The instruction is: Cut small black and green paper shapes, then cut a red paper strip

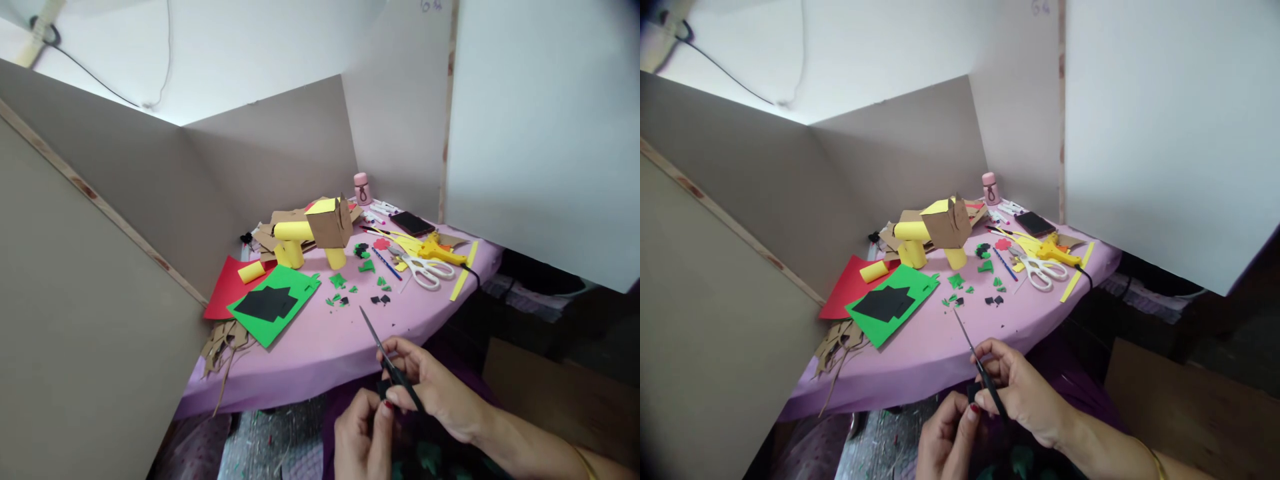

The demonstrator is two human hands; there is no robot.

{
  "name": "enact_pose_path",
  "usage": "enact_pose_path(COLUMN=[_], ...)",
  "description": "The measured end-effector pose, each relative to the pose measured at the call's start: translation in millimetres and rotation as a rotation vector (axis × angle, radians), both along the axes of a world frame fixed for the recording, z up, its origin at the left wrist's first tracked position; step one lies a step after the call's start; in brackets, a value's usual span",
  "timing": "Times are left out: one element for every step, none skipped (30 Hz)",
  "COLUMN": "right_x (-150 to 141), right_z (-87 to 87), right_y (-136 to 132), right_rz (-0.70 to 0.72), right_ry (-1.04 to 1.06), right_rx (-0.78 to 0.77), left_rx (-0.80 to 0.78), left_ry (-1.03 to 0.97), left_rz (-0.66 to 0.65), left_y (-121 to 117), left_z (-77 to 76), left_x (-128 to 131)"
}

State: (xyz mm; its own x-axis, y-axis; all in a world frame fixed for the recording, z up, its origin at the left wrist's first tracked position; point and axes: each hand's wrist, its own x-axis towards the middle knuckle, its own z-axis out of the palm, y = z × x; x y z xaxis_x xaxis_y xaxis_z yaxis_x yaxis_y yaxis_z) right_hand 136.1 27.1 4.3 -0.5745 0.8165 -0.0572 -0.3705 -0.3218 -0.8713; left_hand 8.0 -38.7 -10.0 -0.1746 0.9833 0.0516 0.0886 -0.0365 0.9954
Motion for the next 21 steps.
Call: enact_pose_path(right_x=[0.4, 0.9, 1.5, 2.2, 3.0, 3.9, 4.8, 5.6, 6.3, 6.8, 7.1, 7.1, 6.9, 6.5, 6.0, 5.6, 5.5, 5.8, 6.5, 7.8, 9.4], right_z=[0.9, 1.4, 1.7, 2.0, 2.2, 2.6, 3.0, 3.5, 4.2, 4.8, 5.3, 5.7, 5.9, 5.9, 5.7, 5.4, 4.8, 4.0, 2.9, 1.6, -0.1], right_y=[-0.4, -0.7, -0.9, -0.9, -0.6, 0.0, 0.8, 1.7, 2.5, 3.1, 3.5, 3.6, 3.4, 3.1, 2.6, 2.0, 1.4, 0.7, -0.1, -1.3, -2.8], right_rz=[-0.007, -0.011, -0.013, -0.015, -0.021, -0.027, -0.03, -0.032, -0.032, -0.03, -0.021, -0.011, -0.002, 0.006, 0.007, 0.003, -0.007, -0.019, -0.028, -0.033, -0.029], right_ry=[-0.017, -0.03, -0.038, -0.046, -0.054, -0.06, -0.068, -0.078, -0.088, -0.097, -0.105, -0.111, -0.116, -0.12, -0.123, -0.123, -0.118, -0.11, -0.105, -0.106, -0.116], right_rx=[0.01, 0.021, 0.036, 0.054, 0.072, 0.086, 0.099, 0.11, 0.121, 0.13, 0.137, 0.144, 0.152, 0.158, 0.165, 0.171, 0.178, 0.189, 0.208, 0.239, 0.281], left_rx=[0.007, -0.01, -0.043, -0.085, -0.126, -0.158, -0.179, -0.193, -0.204, -0.214, -0.222, -0.227, -0.23, -0.229, -0.226, -0.223, -0.219, -0.213, -0.203, -0.193, -0.182], left_ry=[0.051, 0.046, -0.011, -0.101, -0.196, -0.279, -0.34, -0.377, -0.395, -0.403, -0.404, -0.402, -0.399, -0.397, -0.399, -0.408, -0.425, -0.449, -0.475, -0.502, -0.525], left_rz=[0.01, 0.003, -0.022, -0.051, -0.072, -0.076, -0.064, -0.04, -0.011, 0.013, 0.028, 0.035, 0.038, 0.044, 0.054, 0.073, 0.098, 0.127, 0.155, 0.177, 0.193], left_y=[-0.2, 0.1, 0.6, 1.4, 2.3, 3.2, 3.9, 4.4, 4.8, 4.9, 4.8, 4.6, 4.3, 4.0, 3.9, 3.9, 4.2, 4.6, 5.2, 6.0, 6.7], left_z=[0.7, 1.2, 1.8, 2.4, 3.3, 4.4, 5.7, 7.1, 8.6, 10.0, 11.2, 12.1, 12.9, 13.4, 13.7, 14.1, 14.4, 14.7, 15.1, 15.4, 15.5], left_x=[-0.7, -1.1, -1.3, -1.1, -0.9, -0.5, -0.2, 0.0, 0.1, 0.2, 0.3, 0.5, 0.8, 1.2, 1.6, 2.1, 2.4, 2.5, 2.3, 1.8, 1.1])
